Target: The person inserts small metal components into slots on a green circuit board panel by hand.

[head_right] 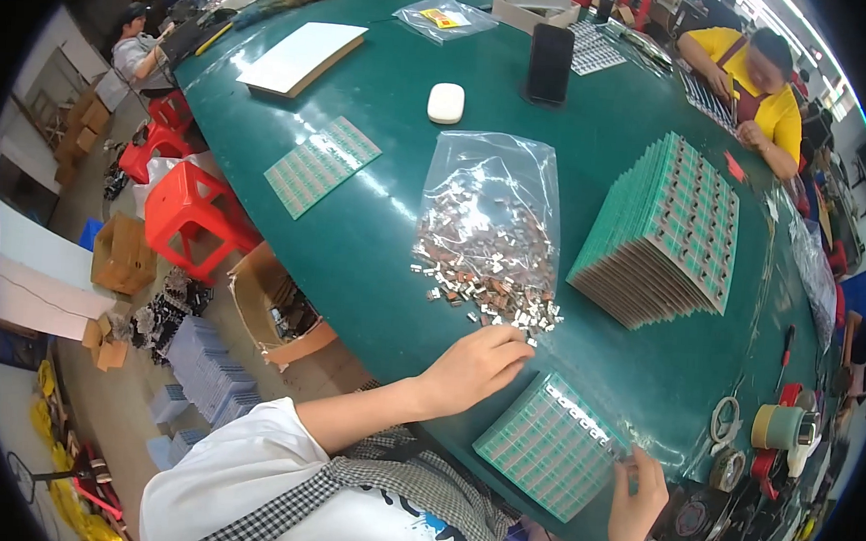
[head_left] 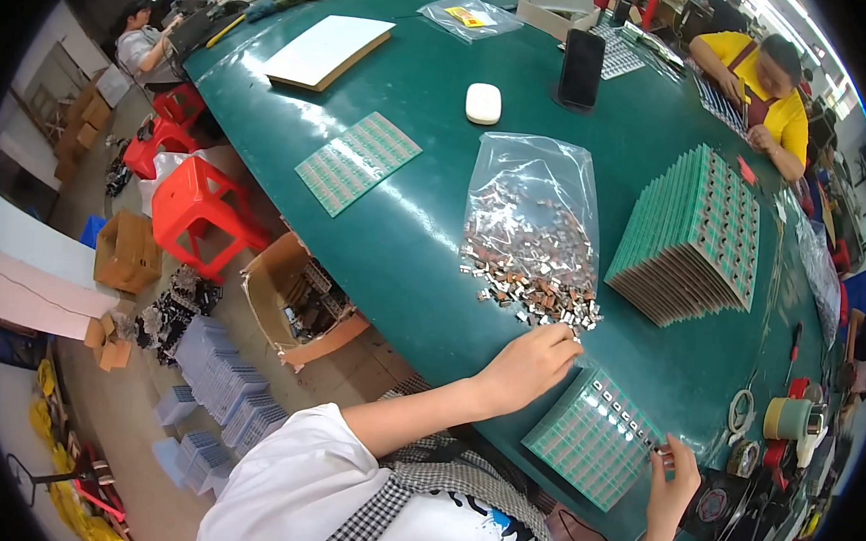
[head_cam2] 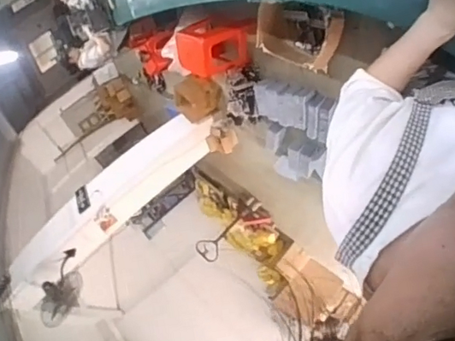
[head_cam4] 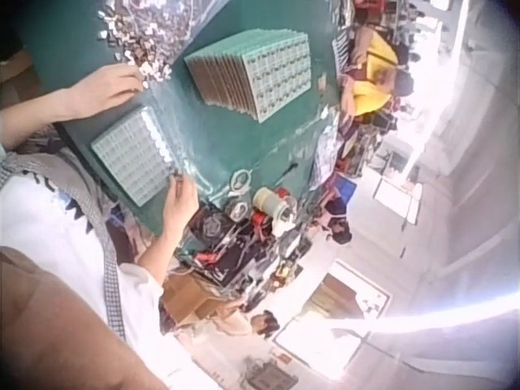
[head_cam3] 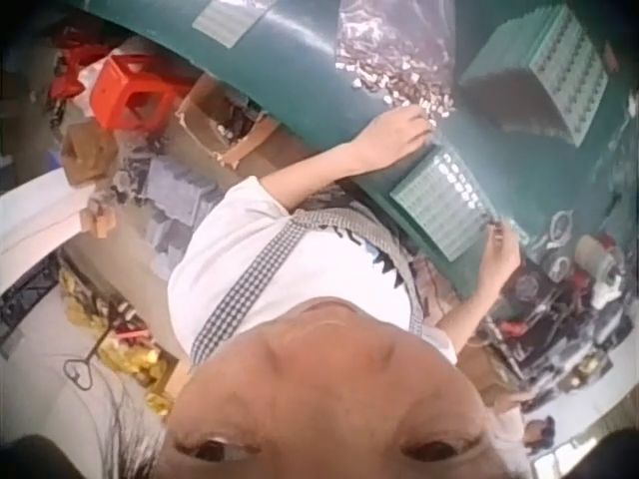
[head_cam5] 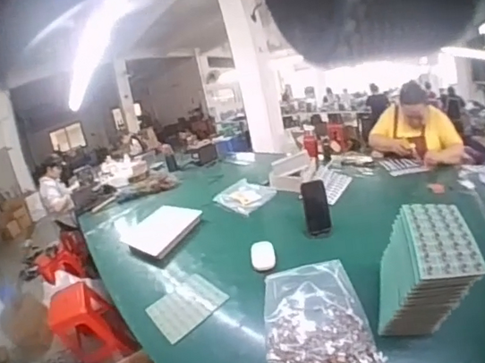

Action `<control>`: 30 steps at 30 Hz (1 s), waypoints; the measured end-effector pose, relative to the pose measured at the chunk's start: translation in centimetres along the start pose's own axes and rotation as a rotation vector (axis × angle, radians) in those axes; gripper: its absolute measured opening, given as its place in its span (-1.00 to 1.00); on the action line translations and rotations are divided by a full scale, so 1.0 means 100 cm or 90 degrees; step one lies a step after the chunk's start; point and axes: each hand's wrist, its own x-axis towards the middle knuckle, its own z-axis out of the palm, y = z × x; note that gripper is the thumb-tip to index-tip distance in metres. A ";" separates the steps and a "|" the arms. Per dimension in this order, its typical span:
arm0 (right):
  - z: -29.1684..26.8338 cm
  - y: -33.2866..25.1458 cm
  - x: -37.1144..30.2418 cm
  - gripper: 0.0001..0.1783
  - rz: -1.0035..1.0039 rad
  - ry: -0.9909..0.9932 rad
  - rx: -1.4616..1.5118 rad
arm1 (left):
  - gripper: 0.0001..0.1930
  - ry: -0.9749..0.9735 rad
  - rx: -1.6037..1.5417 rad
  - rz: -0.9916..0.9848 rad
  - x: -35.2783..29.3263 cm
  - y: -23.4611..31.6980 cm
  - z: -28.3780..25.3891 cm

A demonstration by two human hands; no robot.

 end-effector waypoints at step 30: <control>0.036 -0.065 -0.023 -0.76 0.317 -0.164 0.738 | -0.65 -0.148 -0.315 0.187 -0.030 0.056 0.001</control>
